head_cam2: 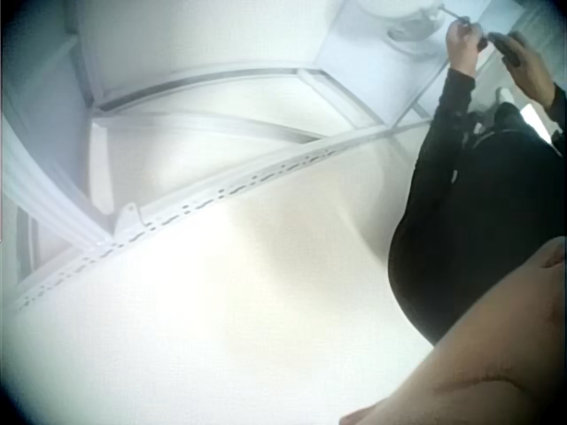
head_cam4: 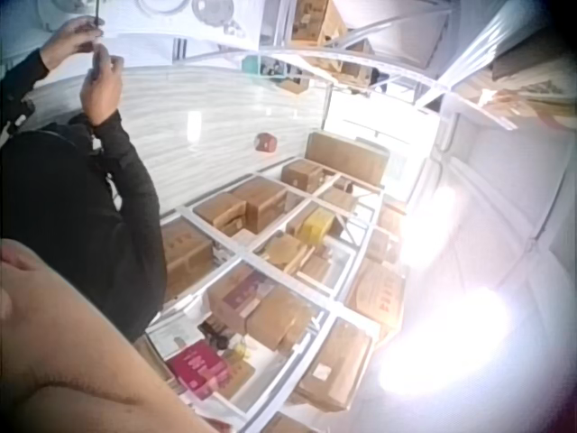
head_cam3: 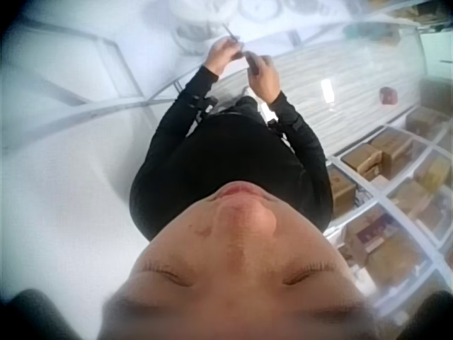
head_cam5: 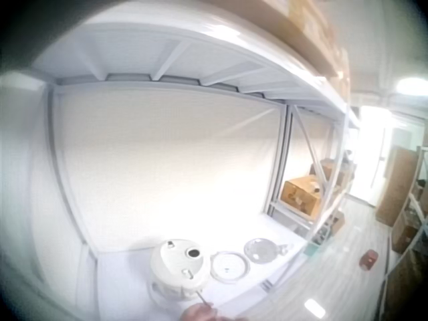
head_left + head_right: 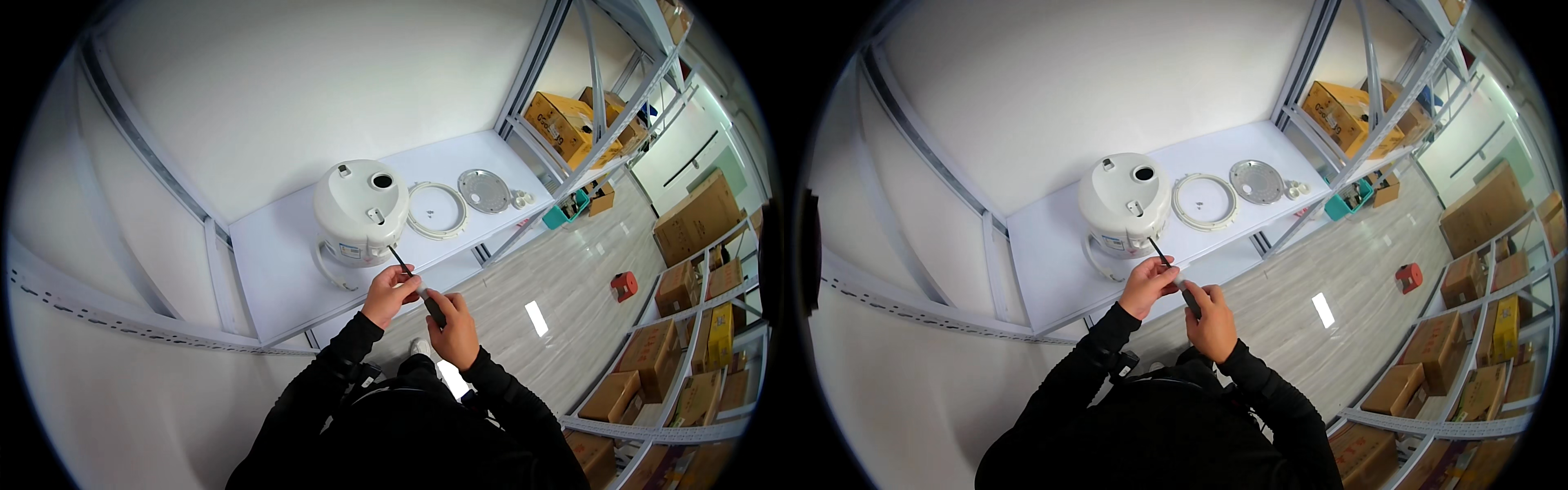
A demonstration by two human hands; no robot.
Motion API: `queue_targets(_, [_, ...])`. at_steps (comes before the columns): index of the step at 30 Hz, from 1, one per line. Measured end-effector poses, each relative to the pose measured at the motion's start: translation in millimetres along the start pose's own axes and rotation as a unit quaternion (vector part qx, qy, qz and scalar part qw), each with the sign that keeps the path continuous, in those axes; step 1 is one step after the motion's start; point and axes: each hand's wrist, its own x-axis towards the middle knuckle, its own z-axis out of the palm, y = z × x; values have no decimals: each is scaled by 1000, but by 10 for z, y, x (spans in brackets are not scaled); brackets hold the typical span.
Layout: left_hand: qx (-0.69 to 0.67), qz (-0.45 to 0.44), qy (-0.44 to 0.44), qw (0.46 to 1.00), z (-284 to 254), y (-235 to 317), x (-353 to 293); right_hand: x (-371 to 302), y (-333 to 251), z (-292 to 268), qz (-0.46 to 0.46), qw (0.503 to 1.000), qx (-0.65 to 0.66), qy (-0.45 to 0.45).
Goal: The person assembles a white cylindrical appliance on a white table. They use a screwdriver to tighten screws on a perforated metal plate, then attach a white plastic lid to the cylinder, securing it with additional screws.
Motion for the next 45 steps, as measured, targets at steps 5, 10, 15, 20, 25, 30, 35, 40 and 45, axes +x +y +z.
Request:
queue_targets(5, [25,13,3,1000,24,-4,-16,4,-10,-11,5,1000,13,-1])
queue_targets(10, [30,19,2,999,9,-24,-6,15,-25,-19,6,1000,30,3])
queue_targets(15, [28,23,4,999,4,-36,-3,12,-1,-14,-3,999,34,3])
queue_targets(20, [22,38,7,999,34,1,-39,36,-13,-24,4,998,55,-2])
queue_targets(25, [37,47,2,998,17,3,-41,41,-9,-26,33,994,103,-15])
queue_targets(30, [65,48,1,997,27,23,-56,42,33,-28,115,977,169,-52])
queue_targets(35, [69,54,5,996,36,30,-62,49,7,-46,140,971,184,-66])
queue_targets(40, [61,64,9,996,35,30,-61,52,-2,-47,140,970,185,-68])
queue_targets(45, [64,58,6,996,34,29,-65,33,56,-22,131,967,209,-67])
